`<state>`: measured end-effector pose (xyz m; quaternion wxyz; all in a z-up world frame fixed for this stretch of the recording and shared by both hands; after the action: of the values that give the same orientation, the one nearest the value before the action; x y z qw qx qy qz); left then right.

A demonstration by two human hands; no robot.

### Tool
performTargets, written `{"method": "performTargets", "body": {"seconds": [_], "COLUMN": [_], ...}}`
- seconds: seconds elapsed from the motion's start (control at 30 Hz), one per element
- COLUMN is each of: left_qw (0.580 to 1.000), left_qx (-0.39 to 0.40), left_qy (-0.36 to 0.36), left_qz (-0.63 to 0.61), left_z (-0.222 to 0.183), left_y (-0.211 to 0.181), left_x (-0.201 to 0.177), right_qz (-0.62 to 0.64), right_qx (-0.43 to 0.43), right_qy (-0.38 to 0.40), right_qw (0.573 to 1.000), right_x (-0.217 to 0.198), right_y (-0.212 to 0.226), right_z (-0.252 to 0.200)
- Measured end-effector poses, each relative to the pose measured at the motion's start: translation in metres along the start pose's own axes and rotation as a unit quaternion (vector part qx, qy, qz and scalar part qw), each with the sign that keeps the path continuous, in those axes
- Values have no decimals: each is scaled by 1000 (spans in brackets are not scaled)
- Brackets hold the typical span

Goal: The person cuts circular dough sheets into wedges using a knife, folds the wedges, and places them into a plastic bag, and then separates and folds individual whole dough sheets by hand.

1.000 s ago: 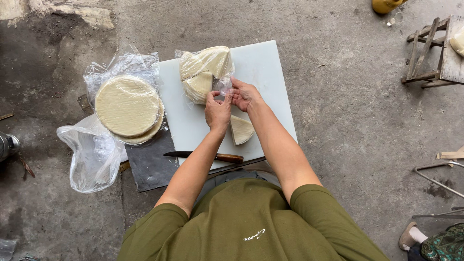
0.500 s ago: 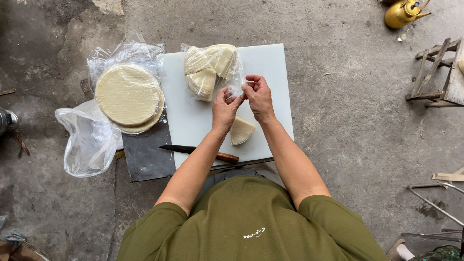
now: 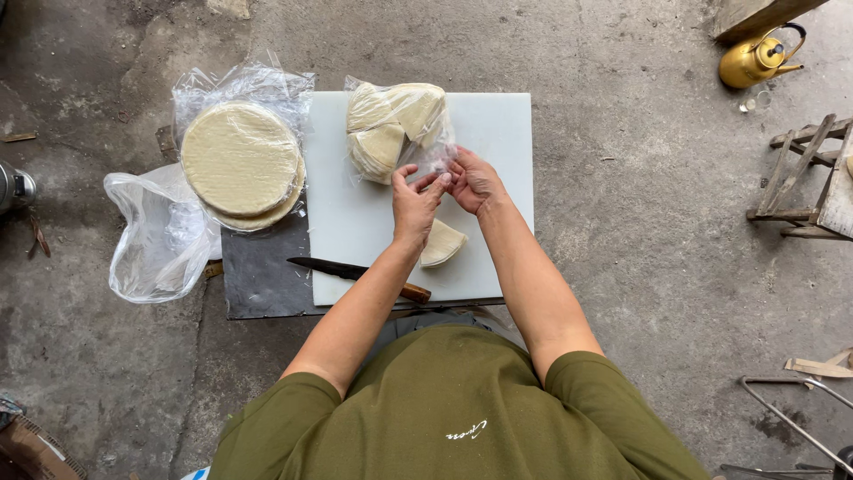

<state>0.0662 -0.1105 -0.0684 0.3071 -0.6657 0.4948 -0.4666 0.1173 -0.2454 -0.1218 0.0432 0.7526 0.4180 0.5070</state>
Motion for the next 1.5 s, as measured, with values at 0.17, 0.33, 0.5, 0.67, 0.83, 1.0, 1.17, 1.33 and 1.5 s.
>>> {"method": "performTargets", "body": {"seconds": [0.17, 0.33, 0.5, 0.67, 0.83, 1.0, 1.17, 1.33, 1.5], "left_qw": [988, 988, 988, 998, 996, 988, 956, 948, 947], "left_qx": [52, 41, 43, 55, 35, 3, -37, -112, -174], "left_qy": [-53, -41, 8, 17, 12, 44, -54, 21, 32], "left_qz": [136, 146, 146, 37, 77, 145, 285, 297, 268], "left_z": [20, 15, -4, -23, -39, -56, -85, -87, -79], "left_y": [-17, -12, -11, -18, -28, -25, -8, 35, 57], "left_x": [10, 5, 8, -9, -22, -14, -36, -40, -45], "right_qz": [-32, -410, -622, -696, -772, -741, -728, -759, -773], "right_qx": [-45, -137, -219, -291, -427, -490, -164, 22, 125], "right_qy": [35, 31, -105, -162, -145, -156, -98, 78, 90], "right_qw": [998, 901, 744, 636, 448, 431, 659, 646, 615], "right_x": [-14, 1, 19, 31, 68, 85, 45, 38, 33], "right_y": [7, 18, 30, 56, 80, 94, 72, 8, -19], "right_z": [10, -5, -9, -26, -73, -118, -130, -124, -104]}}
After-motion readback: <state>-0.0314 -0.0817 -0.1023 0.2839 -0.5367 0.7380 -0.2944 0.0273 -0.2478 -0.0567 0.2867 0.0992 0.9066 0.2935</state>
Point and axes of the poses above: each hand's wrist, its own z-axis towards the middle knuckle, its own x-axis out of the palm, y = z × x, the point moved 6 cm from there along z, towards the middle knuckle, and after that the axes turned 13 degrees about y, right-handed, at the moved point
